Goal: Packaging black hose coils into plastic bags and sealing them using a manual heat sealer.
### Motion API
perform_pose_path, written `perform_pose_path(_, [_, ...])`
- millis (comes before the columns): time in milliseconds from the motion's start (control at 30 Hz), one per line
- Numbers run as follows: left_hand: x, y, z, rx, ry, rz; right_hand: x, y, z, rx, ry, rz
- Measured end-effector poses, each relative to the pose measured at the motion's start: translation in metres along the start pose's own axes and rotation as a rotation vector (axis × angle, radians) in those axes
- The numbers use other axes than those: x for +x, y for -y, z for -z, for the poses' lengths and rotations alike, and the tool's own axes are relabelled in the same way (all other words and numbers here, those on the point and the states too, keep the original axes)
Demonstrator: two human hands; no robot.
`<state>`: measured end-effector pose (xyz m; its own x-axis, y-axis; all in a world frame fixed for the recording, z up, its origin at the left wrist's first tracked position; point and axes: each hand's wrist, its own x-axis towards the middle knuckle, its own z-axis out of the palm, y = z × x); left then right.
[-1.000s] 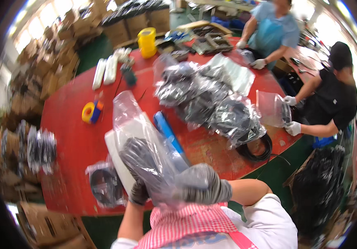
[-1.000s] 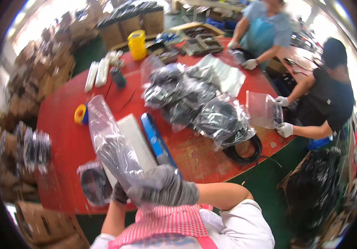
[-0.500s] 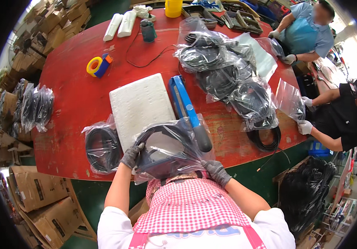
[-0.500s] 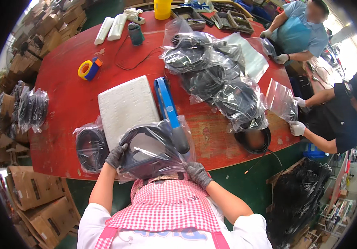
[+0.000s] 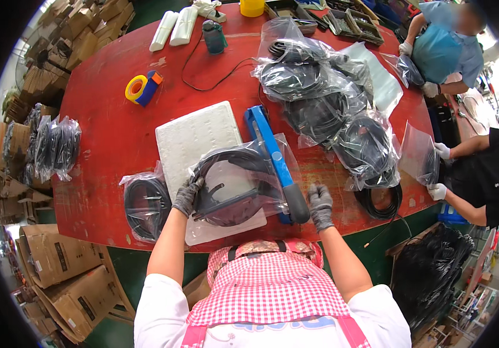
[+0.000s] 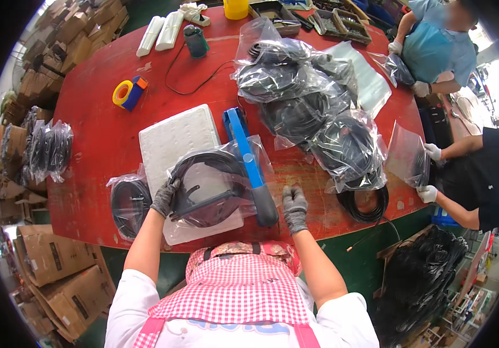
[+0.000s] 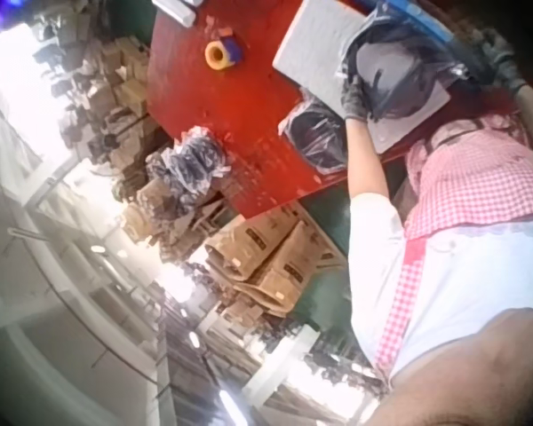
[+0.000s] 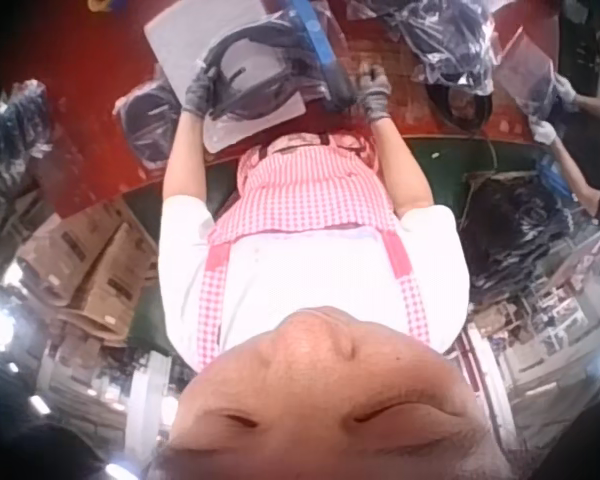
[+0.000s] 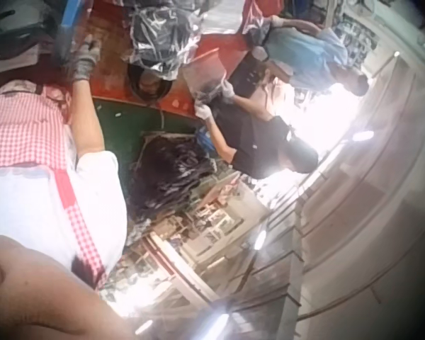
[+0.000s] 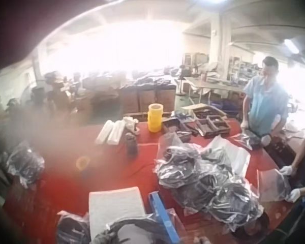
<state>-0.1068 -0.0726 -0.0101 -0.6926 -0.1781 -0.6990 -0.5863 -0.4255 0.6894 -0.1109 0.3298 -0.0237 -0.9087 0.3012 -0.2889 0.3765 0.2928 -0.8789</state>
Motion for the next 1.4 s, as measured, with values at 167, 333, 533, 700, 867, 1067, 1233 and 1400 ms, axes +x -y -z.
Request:
perform_pose_path(167, [-0.005,0.005,0.006,-0.062,0.079,0.002,0.020,0.097,-0.002,-0.061,0.155,0.174])
perform_pose_path(333, [-0.007,0.002,0.002,-0.126,0.142,-0.032,0.098,0.076,-0.040,-0.030,0.429,-0.287])
perform_pose_path(533, [-0.008,0.002,0.004,-0.139,0.170,-0.010,0.140,0.062,-0.088,-0.665,0.660,0.208])
perform_pose_path(700, [-0.009,0.009,0.010,-0.210,0.124,-0.027,0.146,0.085,-0.104,-0.535,0.334,0.229])
perform_pose_path(867, [-0.002,0.009,0.006,-0.183,0.105,-0.038,0.133,0.096,-0.088,-0.338,0.102,0.249])
perform_pose_path(1067, [-0.001,0.016,0.018,-0.174,0.099,-0.032,-0.010,0.213,-0.008,-0.545,0.517,0.569])
perform_pose_path(1233, [-0.002,0.005,0.011,-0.115,0.131,-0.031,-0.072,0.121,-0.020,-1.031,0.362,0.712])
perform_pose_path(1400, [-0.004,0.002,0.007,-0.072,0.065,-0.017,-0.056,0.058,-0.030,-0.732,0.137,0.972])
